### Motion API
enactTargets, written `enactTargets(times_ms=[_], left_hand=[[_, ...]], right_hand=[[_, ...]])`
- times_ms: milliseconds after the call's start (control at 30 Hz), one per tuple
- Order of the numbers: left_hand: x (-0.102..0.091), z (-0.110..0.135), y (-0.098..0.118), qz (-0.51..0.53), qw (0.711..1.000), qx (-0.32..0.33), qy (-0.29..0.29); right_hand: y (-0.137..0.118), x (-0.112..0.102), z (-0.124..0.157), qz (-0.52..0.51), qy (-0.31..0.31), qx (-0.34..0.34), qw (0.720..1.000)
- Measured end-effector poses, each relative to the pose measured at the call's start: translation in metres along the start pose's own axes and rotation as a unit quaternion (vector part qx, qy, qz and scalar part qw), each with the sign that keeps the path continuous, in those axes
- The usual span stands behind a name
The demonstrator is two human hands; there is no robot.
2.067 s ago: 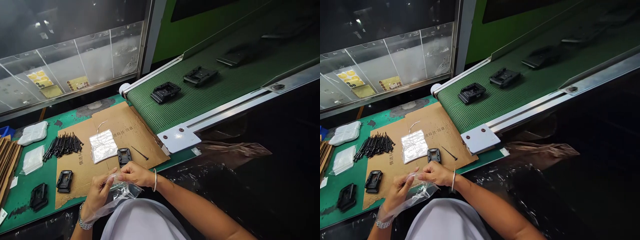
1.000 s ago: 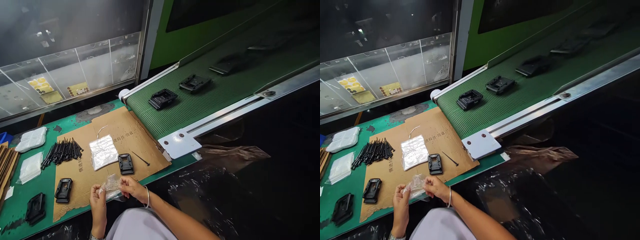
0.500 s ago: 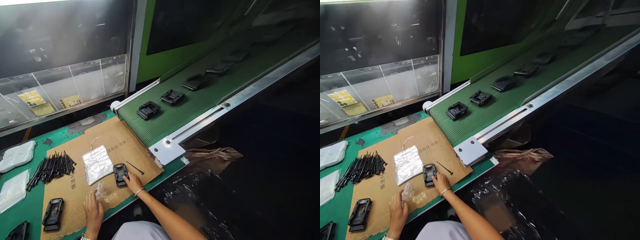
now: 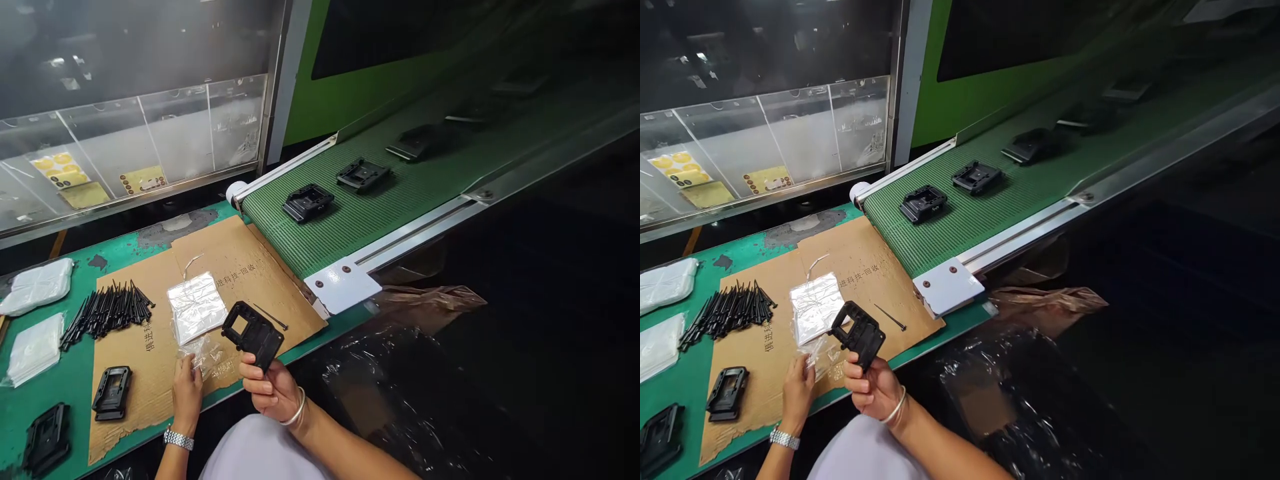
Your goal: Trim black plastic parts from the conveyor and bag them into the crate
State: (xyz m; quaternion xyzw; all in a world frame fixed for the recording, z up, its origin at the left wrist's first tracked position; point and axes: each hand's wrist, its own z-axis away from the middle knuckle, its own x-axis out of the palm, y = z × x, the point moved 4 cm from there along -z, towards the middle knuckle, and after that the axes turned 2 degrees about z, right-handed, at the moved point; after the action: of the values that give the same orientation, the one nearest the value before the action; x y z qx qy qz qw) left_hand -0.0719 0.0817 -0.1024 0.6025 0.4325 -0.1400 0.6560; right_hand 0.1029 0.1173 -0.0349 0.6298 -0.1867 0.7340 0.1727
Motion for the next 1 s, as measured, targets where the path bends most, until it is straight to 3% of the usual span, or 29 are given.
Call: enactTargets(times_ms=[67, 167, 233, 300, 367, 467, 567, 667, 800, 933, 1000], left_hand=[[-0.001, 0.001, 0.000, 0.029, 0.999, -0.014, 0.006], [-0.004, 0.001, 0.001, 0.066, 0.997, -0.041, 0.009], [-0.007, 0.001, 0.002, 0.077, 0.995, -0.056, 0.012], [-0.009, 0.000, 0.004, 0.077, 0.995, -0.066, 0.014], [-0.010, -0.001, 0.006, 0.081, 0.994, -0.073, 0.013], [-0.008, -0.004, 0.008, 0.103, 0.992, -0.069, -0.011], [-0.005, -0.006, 0.010, 0.142, 0.987, -0.048, -0.060], [-0.001, -0.003, 0.009, 0.173, 0.979, -0.028, -0.100], [0.003, 0.010, 0.009, 0.167, 0.981, -0.023, -0.099], [0.004, 0.020, 0.013, -0.003, 1.000, -0.020, -0.011], [0.003, 0.020, 0.018, -0.112, 0.993, -0.007, 0.047]], right_hand=[[0.004, 0.009, 0.002, -0.062, -0.037, 0.014, 0.997], [0.004, 0.010, 0.004, -0.084, -0.039, 0.017, 0.996], [0.002, 0.004, 0.004, -0.048, -0.021, 0.018, 0.998], [0.000, -0.005, 0.004, 0.062, 0.013, 0.019, 0.998], [-0.004, -0.017, 0.002, 0.240, 0.051, 0.023, 0.969], [-0.006, -0.035, -0.003, 0.477, 0.073, 0.075, 0.873], [-0.009, -0.054, -0.012, 0.579, 0.094, 0.123, 0.800], [-0.016, -0.073, -0.022, 0.599, 0.140, 0.095, 0.783], [-0.019, -0.096, -0.034, 0.606, 0.198, 0.040, 0.769], [-0.011, -0.106, -0.042, 0.630, 0.211, -0.002, 0.748], [-0.006, -0.104, -0.043, 0.643, 0.192, -0.026, 0.741]])
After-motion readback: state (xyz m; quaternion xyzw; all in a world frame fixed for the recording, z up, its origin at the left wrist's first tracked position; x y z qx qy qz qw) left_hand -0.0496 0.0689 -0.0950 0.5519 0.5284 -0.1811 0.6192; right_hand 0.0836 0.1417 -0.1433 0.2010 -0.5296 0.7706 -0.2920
